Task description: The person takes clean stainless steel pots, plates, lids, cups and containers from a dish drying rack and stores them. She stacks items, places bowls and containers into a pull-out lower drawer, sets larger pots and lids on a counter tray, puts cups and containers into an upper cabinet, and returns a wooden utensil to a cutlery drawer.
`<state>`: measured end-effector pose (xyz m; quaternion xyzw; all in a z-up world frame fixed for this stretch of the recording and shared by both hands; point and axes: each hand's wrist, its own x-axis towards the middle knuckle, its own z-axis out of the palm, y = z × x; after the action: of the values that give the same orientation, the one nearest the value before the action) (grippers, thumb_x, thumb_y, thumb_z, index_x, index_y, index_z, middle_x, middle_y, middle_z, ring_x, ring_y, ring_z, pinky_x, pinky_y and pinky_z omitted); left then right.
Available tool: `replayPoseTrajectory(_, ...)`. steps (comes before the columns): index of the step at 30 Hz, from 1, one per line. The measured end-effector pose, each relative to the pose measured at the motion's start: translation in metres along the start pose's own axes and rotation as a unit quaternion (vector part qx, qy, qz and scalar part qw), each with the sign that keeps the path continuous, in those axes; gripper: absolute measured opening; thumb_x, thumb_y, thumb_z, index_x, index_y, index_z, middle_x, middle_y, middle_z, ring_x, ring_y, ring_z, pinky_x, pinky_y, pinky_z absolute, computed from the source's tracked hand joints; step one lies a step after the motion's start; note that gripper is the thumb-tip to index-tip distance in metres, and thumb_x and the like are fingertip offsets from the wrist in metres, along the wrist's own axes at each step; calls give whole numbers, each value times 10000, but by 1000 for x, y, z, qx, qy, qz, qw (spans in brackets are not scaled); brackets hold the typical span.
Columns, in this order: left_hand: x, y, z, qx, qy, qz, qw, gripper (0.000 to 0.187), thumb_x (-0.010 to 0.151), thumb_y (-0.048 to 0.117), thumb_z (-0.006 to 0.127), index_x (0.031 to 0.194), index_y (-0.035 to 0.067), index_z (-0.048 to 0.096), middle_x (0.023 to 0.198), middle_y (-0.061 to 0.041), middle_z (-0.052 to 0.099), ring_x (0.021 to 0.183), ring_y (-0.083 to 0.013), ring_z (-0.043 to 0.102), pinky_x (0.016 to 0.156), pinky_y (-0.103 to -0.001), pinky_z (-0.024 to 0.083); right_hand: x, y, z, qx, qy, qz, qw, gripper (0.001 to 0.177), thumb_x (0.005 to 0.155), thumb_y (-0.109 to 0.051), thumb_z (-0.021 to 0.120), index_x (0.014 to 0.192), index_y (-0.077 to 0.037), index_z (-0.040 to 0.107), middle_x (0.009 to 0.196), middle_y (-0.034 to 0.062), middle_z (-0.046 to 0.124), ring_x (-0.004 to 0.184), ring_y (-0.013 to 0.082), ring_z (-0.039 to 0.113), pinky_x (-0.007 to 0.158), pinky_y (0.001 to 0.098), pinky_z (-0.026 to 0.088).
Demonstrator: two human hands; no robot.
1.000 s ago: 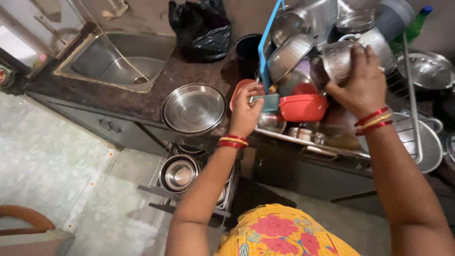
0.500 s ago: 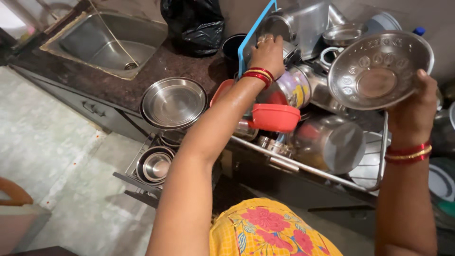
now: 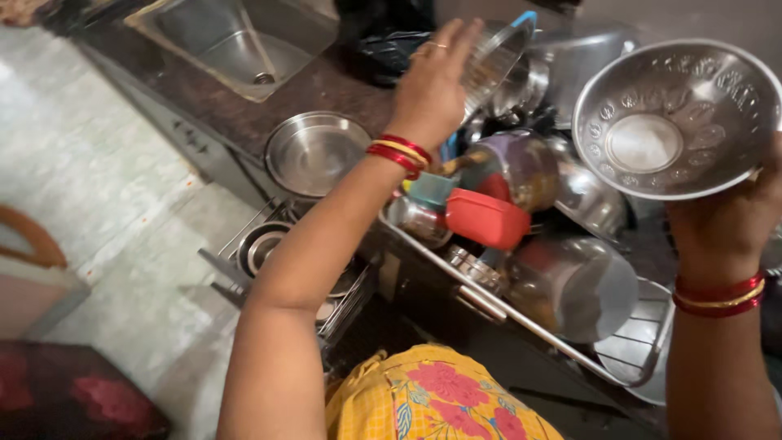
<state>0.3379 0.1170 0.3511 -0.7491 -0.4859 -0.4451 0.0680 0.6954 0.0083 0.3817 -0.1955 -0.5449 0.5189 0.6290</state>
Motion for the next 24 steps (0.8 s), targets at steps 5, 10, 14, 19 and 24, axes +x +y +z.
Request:
replayPoseTrajectory(5, -52, -68, -41, -238, 77, -195, 948, 532, 981, 120, 662, 1481, 53, 494, 1427, -173, 612, 1335, -309, 599, 1128, -405, 478, 35, 16, 88, -55, -97, 18, 994, 734, 1083, -578, 443, 1596, -57, 384, 1547, 116, 451, 1460, 260, 464, 1254, 447, 443)
replayPoseTrajectory(10, -136, -110, -71, -506, 119, -332, 787, 637, 1052, 445, 558, 1506, 2, 501, 1481, -138, 559, 1374, -234, 476, 1175, -372, 337, 67, 83, 180, 9, -97, 128, 987, 645, 1118, -507, 539, 1558, -47, 437, 1470, 116, 565, 1392, 254, 579, 1191, 424, 520)
replayPoseTrajectory(14, -213, -151, -120, -476, 155, -483, 718, 715, 1031, 551, 485, 1537, 48, 430, 1530, -42, 477, 1407, -168, 416, 1172, -356, 294, 80, 162, 250, -274, -145, 160, 937, 534, 1082, -431, 569, 1395, -3, 629, 1196, 118, 690, 1062, 228, 654, 900, 370, 552)
replayPoseTrajectory(19, -302, -216, -177, -579, 273, -456, 618, 627, 1051, 451, 527, 1468, -16, 543, 1441, -105, 596, 1287, -208, 557, 1109, -366, 427, 76, 244, 345, -480, -274, -42, 832, 479, 1120, -330, 735, 1405, 40, 629, 1271, 201, 715, 1126, 272, 702, 926, 384, 570)
replayPoseTrajectory(24, -393, -274, -196, -606, 334, -486, 534, 531, 1083, 427, 471, 1405, 16, 565, 1339, -73, 641, 1229, -204, 586, 1072, -387, 473, 45, 334, 416, -493, -333, 303, 744, 749, 914, -415, 724, 1399, 79, 438, 1083, 253, 689, 859, 343, 744, 708, 460, 611)
